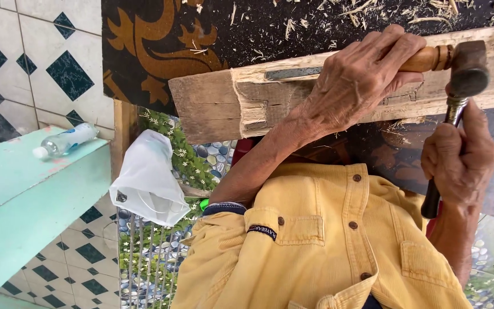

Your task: The person is using a hammer and a chisel to carve a design or shape into a wooden plank.

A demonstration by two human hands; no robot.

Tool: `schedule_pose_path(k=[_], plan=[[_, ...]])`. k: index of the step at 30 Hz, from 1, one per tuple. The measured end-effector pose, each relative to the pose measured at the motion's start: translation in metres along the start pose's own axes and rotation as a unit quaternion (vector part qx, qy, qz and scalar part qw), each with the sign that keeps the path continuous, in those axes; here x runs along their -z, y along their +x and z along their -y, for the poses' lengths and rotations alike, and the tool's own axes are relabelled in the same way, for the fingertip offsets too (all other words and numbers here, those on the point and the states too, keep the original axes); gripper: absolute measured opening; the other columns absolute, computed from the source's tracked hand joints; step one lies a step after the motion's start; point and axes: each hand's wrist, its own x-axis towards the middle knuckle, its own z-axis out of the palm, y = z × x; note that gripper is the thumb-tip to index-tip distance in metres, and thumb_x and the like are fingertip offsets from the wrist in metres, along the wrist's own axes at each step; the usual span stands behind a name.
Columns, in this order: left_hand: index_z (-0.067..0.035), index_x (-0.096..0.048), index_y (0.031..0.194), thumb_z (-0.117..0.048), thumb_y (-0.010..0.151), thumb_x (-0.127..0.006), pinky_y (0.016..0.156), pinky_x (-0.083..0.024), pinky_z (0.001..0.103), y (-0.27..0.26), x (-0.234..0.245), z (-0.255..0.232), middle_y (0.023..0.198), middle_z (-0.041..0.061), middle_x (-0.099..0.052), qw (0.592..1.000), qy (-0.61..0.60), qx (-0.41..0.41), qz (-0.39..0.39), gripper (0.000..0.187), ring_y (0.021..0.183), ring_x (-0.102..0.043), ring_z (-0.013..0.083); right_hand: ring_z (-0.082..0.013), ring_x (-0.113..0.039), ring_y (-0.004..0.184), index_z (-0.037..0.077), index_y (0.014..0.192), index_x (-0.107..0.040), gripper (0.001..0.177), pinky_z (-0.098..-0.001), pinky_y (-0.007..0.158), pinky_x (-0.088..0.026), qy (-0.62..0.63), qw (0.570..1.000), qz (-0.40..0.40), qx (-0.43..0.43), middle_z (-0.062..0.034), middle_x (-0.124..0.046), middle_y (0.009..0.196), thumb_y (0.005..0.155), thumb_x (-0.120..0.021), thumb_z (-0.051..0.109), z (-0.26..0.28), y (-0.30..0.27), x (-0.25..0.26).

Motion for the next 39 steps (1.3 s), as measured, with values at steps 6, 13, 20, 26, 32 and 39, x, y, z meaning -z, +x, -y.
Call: schedule_pose_path(k=[6,13,20,26,32,39], plan=[[-0.019,-0.05,0.13,-0.047,0.108,-0.069,0.084,-0.065,0.029,0.0,0.014,-0.007,0.114,-0.001,-0.062,0.999,0.001,-0.002,-0.042,0.04,0.095,-0.077,0.0157,-0.0133,-0.024,0.044,-0.004,0.167,-0.029,0.043,-0.0275,0.039,-0.025,0.049,0.997,-0.009,-0.052,-0.007,-0.024,0.064,0.126,-0.03,0.007,0.031,0.009,-0.004],[-0.019,-0.045,0.145,-0.046,0.116,-0.077,0.084,-0.065,0.032,0.0,0.024,-0.014,0.115,-0.004,-0.063,0.997,0.022,-0.058,-0.048,0.052,0.097,-0.077,0.0148,-0.0129,-0.023,0.047,0.005,0.167,-0.027,0.044,-0.0281,0.04,-0.024,0.053,0.995,-0.022,-0.086,-0.0071,-0.022,0.069,0.125,-0.034,0.018,0.012,0.002,0.001],[-0.02,-0.045,0.145,-0.044,0.115,-0.076,0.095,-0.067,0.032,0.002,0.03,-0.009,0.124,-0.003,-0.065,1.0,-0.008,-0.023,-0.019,0.049,0.11,-0.078,0.0169,-0.0154,-0.026,0.047,0.002,0.17,-0.028,0.051,-0.0305,0.043,-0.026,0.05,0.996,-0.002,-0.078,-0.0088,-0.026,0.068,0.124,-0.036,0.022,0.01,0.005,0.002],[-0.018,-0.039,0.142,-0.006,0.113,-0.077,0.092,-0.077,0.031,-0.001,0.026,-0.013,0.127,0.001,-0.064,0.992,-0.01,-0.119,-0.05,0.049,0.1,-0.079,0.0139,-0.0123,-0.025,0.047,-0.004,0.161,-0.037,0.039,-0.0272,0.04,-0.027,0.044,0.994,-0.043,-0.09,-0.0061,-0.023,0.067,0.123,-0.034,0.005,0.018,0.008,-0.008],[-0.022,-0.039,0.122,0.01,0.108,-0.056,0.063,-0.072,0.031,-0.001,0.028,-0.05,0.108,0.01,-0.067,0.977,-0.031,-0.174,-0.116,0.039,0.07,-0.07,0.0181,-0.0224,-0.06,0.139,0.0,0.171,-0.033,0.059,-0.0355,0.127,-0.058,0.259,0.952,-0.079,-0.142,-0.0226,-0.051,0.159,0.118,-0.046,0.021,-0.064,-0.011,0.005],[-0.02,-0.039,0.134,-0.009,0.11,-0.076,0.081,-0.07,0.025,0.003,0.05,-0.016,0.112,-0.001,-0.073,0.987,-0.027,-0.114,-0.106,0.045,0.089,-0.078,0.0127,-0.021,-0.047,0.05,-0.002,0.175,-0.027,0.053,-0.0348,0.051,-0.048,-0.096,0.995,0.011,-0.011,-0.0122,-0.046,0.068,0.126,-0.044,-0.009,-0.014,0.001,-0.01]])
